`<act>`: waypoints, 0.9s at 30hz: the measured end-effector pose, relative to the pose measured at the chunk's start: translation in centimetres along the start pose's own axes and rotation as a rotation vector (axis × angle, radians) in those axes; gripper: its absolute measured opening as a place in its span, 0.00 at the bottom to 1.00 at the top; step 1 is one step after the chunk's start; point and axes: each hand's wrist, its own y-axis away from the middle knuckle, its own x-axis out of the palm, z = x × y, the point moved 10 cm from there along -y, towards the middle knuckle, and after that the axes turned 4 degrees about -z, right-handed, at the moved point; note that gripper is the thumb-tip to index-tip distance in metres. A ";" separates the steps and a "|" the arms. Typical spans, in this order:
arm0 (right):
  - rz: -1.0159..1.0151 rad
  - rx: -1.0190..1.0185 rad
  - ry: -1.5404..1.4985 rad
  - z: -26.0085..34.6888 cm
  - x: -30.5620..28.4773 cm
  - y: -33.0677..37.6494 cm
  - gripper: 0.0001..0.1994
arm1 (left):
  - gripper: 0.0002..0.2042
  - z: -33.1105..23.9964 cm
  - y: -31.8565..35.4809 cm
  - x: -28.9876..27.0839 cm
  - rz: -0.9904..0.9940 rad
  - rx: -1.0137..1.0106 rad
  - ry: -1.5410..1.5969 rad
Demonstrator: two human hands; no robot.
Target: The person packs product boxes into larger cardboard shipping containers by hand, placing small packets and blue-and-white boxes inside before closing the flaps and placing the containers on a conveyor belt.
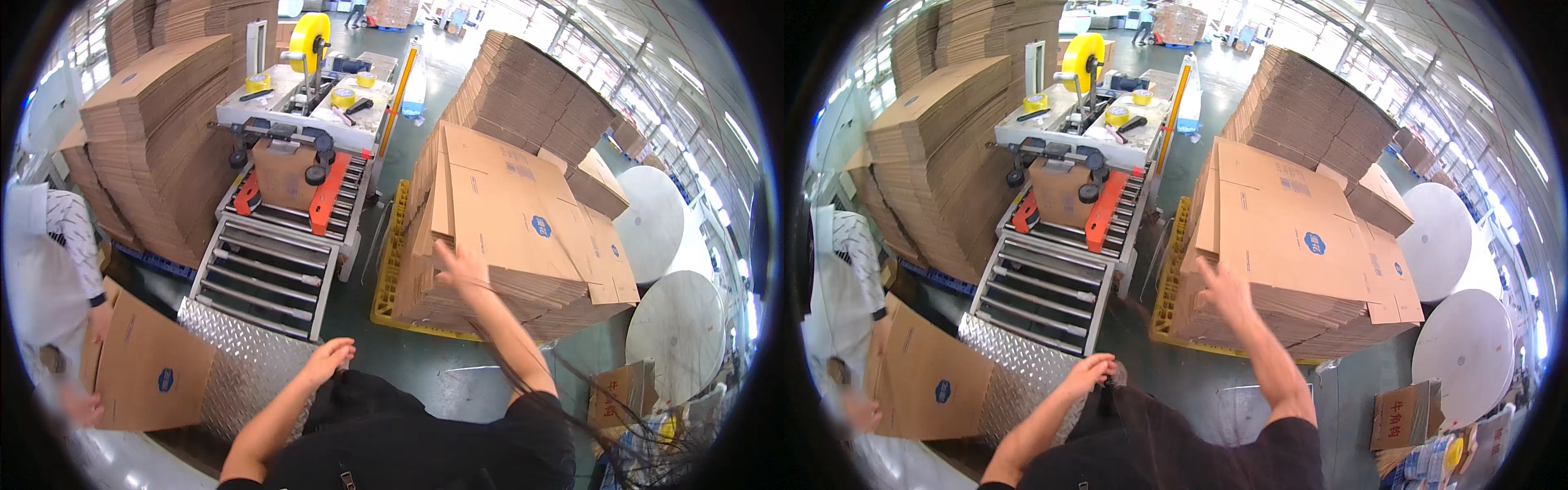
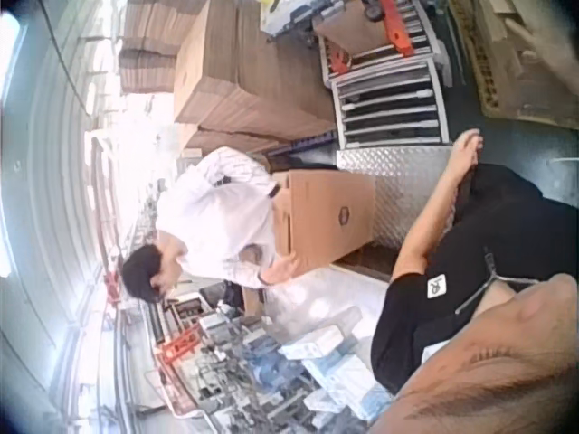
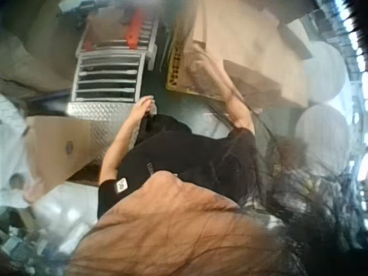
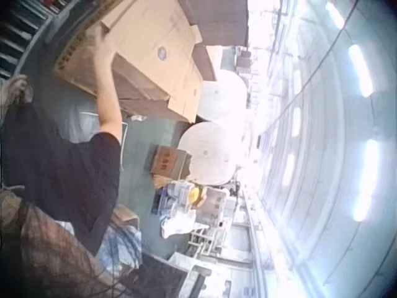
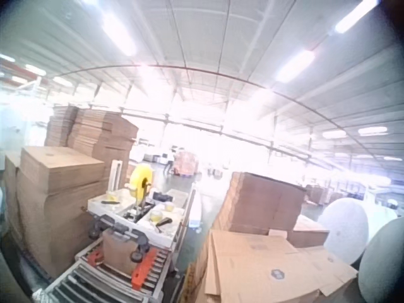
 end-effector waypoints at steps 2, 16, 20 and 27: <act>0.237 -0.050 0.160 -5.9 3.4 1.1 0.28 | 0.17 -2.4 0.9 2.6 0.076 0.004 -0.066; -0.018 -0.895 -0.167 22.9 -7.9 12.8 0.12 | 0.22 -4.2 1.4 4.0 0.095 -0.117 0.497; -0.075 -1.069 -0.508 29.1 -10.4 15.7 0.24 | 0.10 -9.8 1.5 -2.2 -0.327 0.224 0.375; -0.143 -0.455 -0.684 26.7 -3.8 5.4 0.29 | 0.14 -16.3 32.2 -18.4 -0.811 0.545 -0.097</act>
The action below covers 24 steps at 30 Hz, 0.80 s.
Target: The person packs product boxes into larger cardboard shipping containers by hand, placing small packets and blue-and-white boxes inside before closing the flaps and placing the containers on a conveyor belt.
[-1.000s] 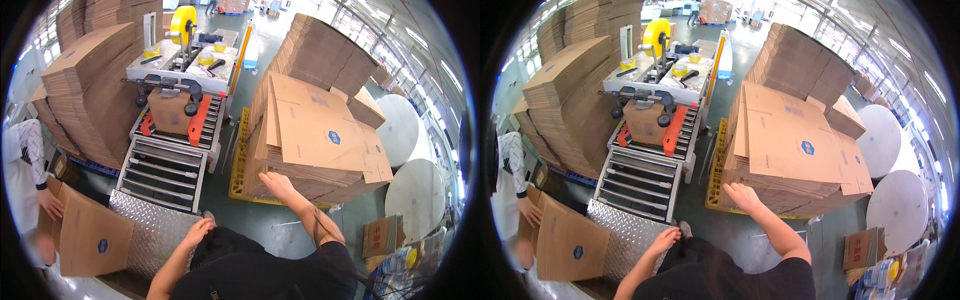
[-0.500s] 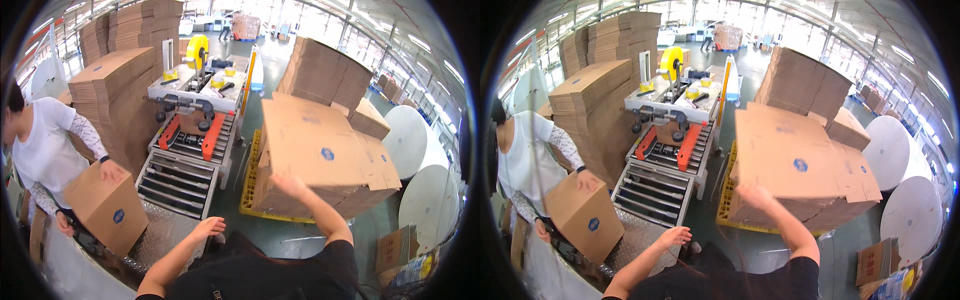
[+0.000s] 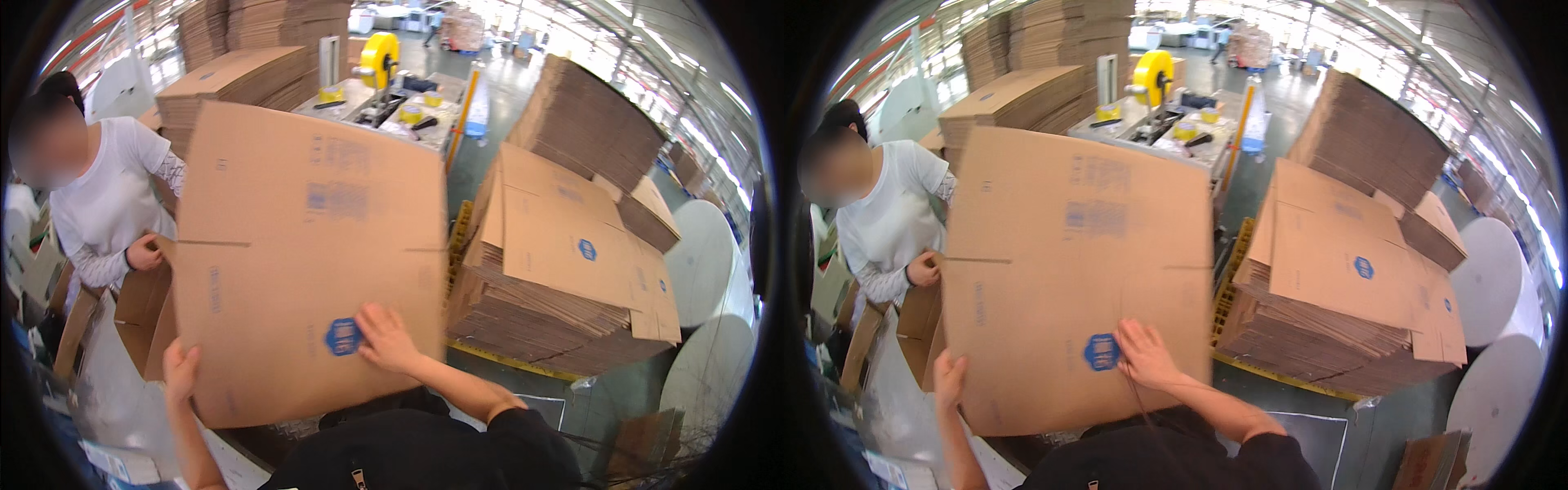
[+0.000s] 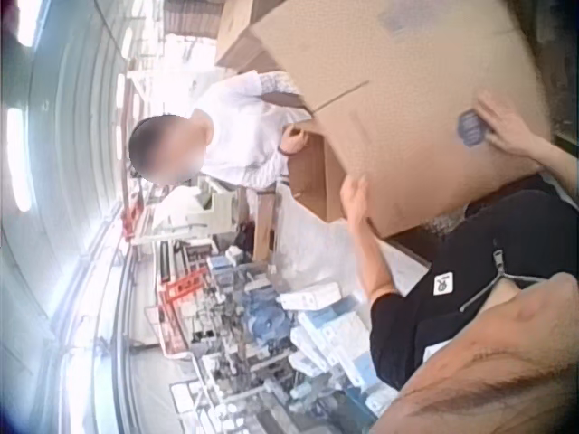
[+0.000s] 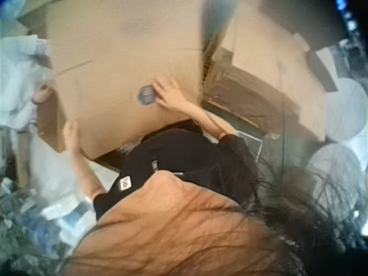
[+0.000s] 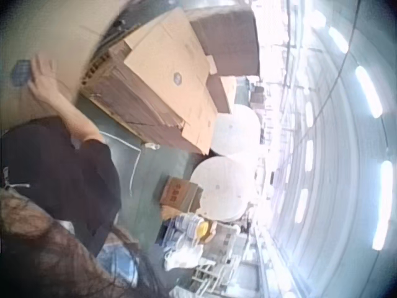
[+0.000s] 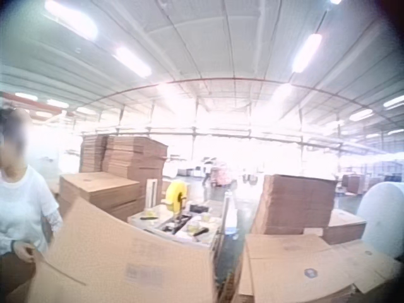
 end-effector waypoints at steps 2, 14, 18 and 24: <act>0.249 -0.319 -0.218 1.0 7.6 0.7 0.27 | 0.12 -5.1 2.9 -2.4 -0.060 0.084 -0.384; 0.078 -0.987 -0.369 10.3 4.1 -16.1 0.35 | 0.24 2.1 10.5 -0.9 0.077 -0.420 -0.681; -0.108 -1.003 -0.568 6.1 2.9 -16.0 0.14 | 0.15 1.4 7.4 -3.4 -0.240 -0.488 -1.239; 0.181 -1.195 -0.766 8.8 1.5 -14.9 0.11 | 0.17 0.1 15.4 -4.2 -0.312 -0.850 -1.097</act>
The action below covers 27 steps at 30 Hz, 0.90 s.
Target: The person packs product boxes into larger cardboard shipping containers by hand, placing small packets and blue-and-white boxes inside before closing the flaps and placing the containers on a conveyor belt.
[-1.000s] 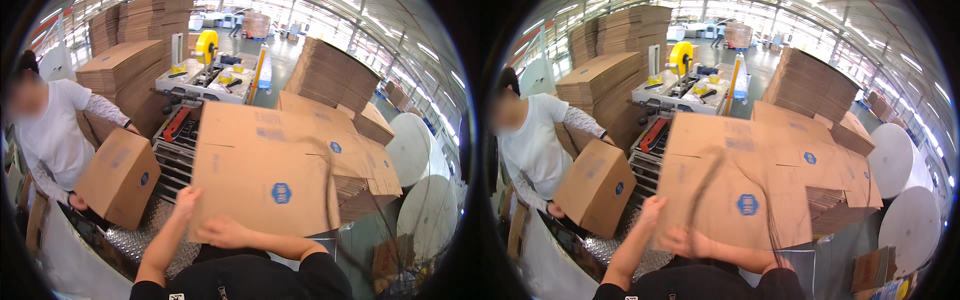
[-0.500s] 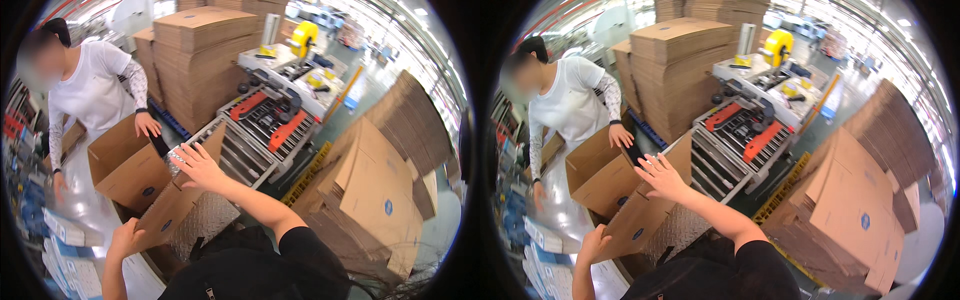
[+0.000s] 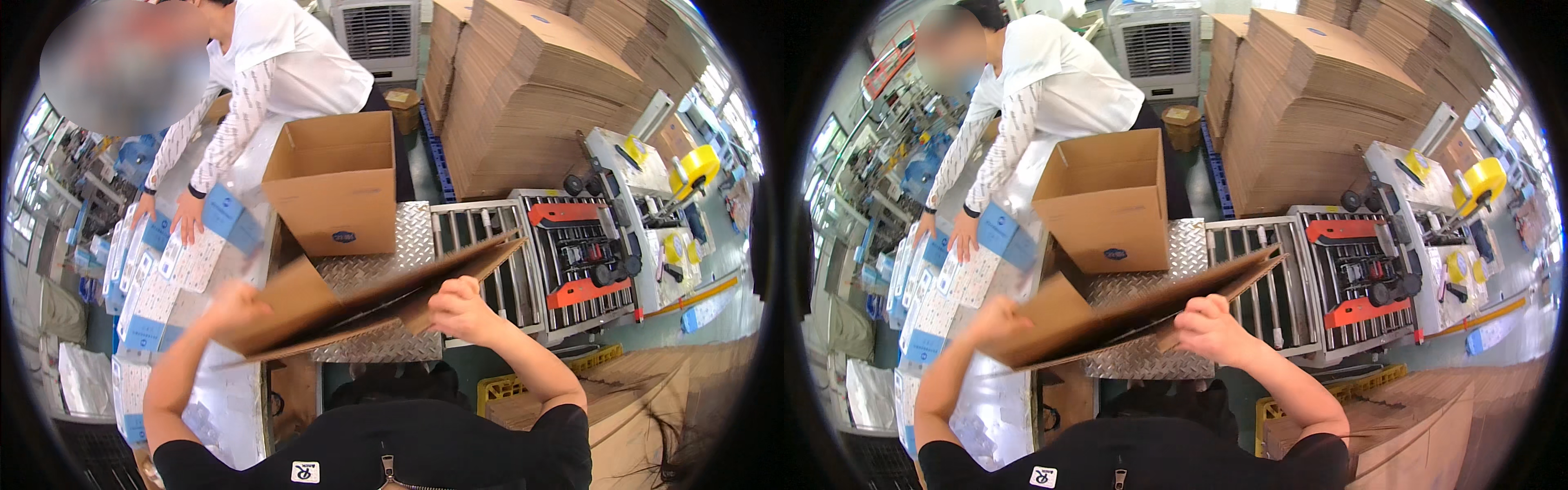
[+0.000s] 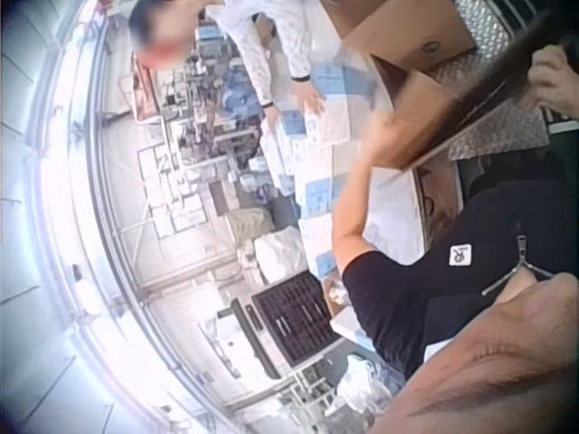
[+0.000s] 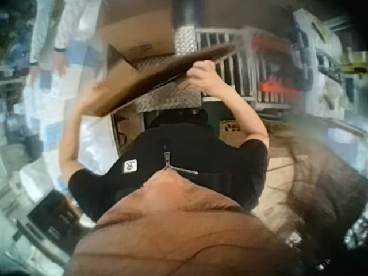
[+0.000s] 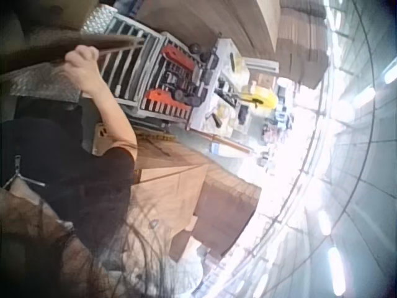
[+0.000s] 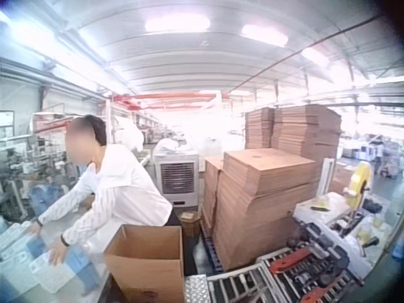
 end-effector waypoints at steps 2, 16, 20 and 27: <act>0.138 -0.096 -0.139 2.9 0.0 -2.3 0.11 | 0.17 4.0 -1.4 -3.9 -0.090 -0.121 0.093; 0.254 -0.428 0.142 4.4 20.5 -6.9 0.13 | 0.41 -0.1 4.8 7.1 0.765 0.590 -0.132; 0.111 0.405 0.417 -9.6 8.9 -18.0 0.22 | 0.48 1.5 -3.2 1.6 -0.230 0.434 -0.256; 0.220 0.341 0.286 -1.5 14.4 -2.5 0.32 | 0.38 7.4 -8.4 13.6 0.133 0.028 1.888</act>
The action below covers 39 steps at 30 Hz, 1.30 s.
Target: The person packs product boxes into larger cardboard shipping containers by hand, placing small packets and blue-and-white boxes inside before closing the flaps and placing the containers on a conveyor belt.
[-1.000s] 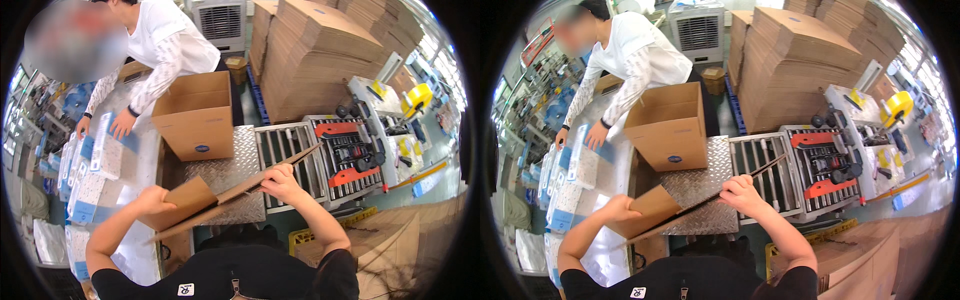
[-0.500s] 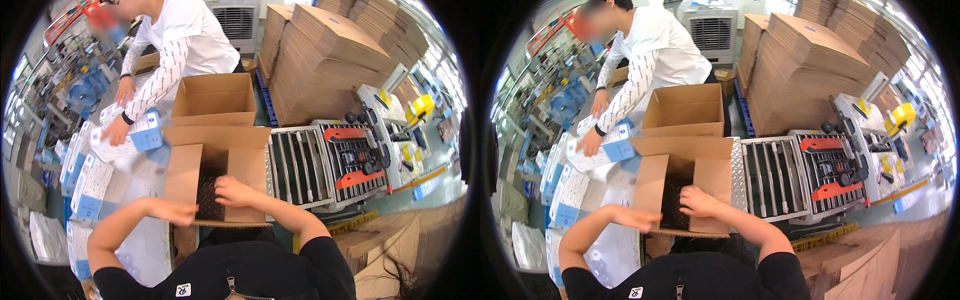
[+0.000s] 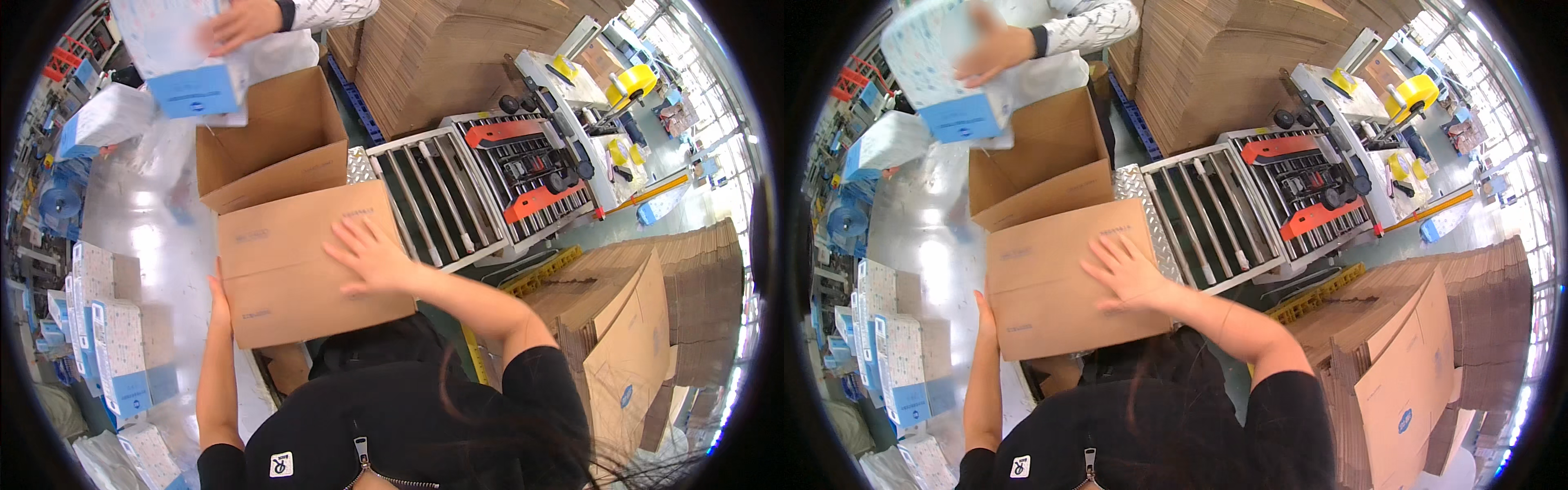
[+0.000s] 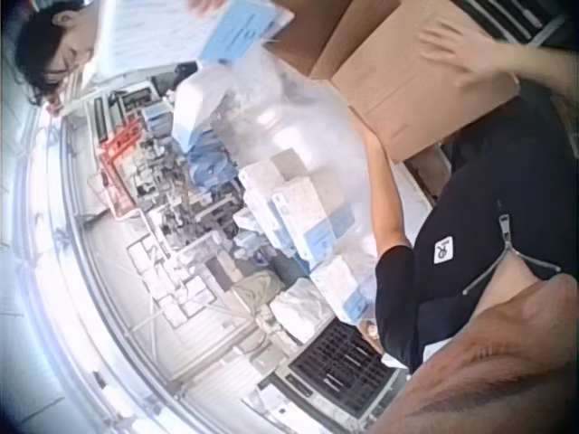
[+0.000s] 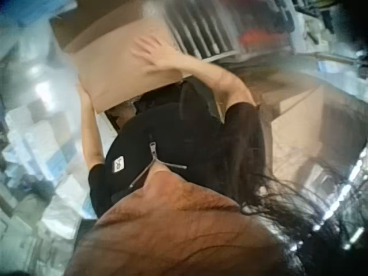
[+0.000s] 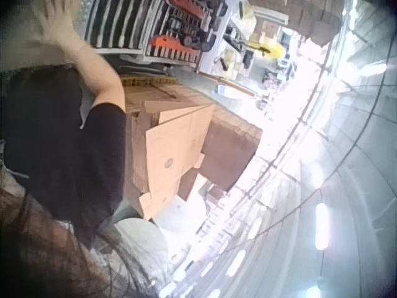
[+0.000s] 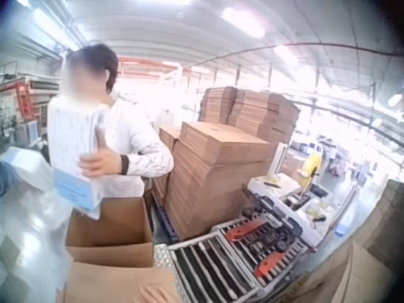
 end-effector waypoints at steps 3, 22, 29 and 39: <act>0.251 0.170 -0.036 -5.1 1.2 5.4 0.34 | 0.34 12.3 -2.6 -4.6 0.011 -0.237 0.135; 0.138 0.906 -1.834 -14.1 1.5 13.6 0.40 | 0.29 15.3 4.9 32.3 0.447 -0.392 -1.237; 0.316 0.781 -0.642 -14.7 0.3 13.2 0.31 | 0.35 -0.8 3.9 11.7 -0.271 0.536 -2.409; 0.220 0.769 -0.453 -16.6 -0.6 12.5 0.22 | 0.26 -0.1 5.5 15.5 0.140 0.769 -1.566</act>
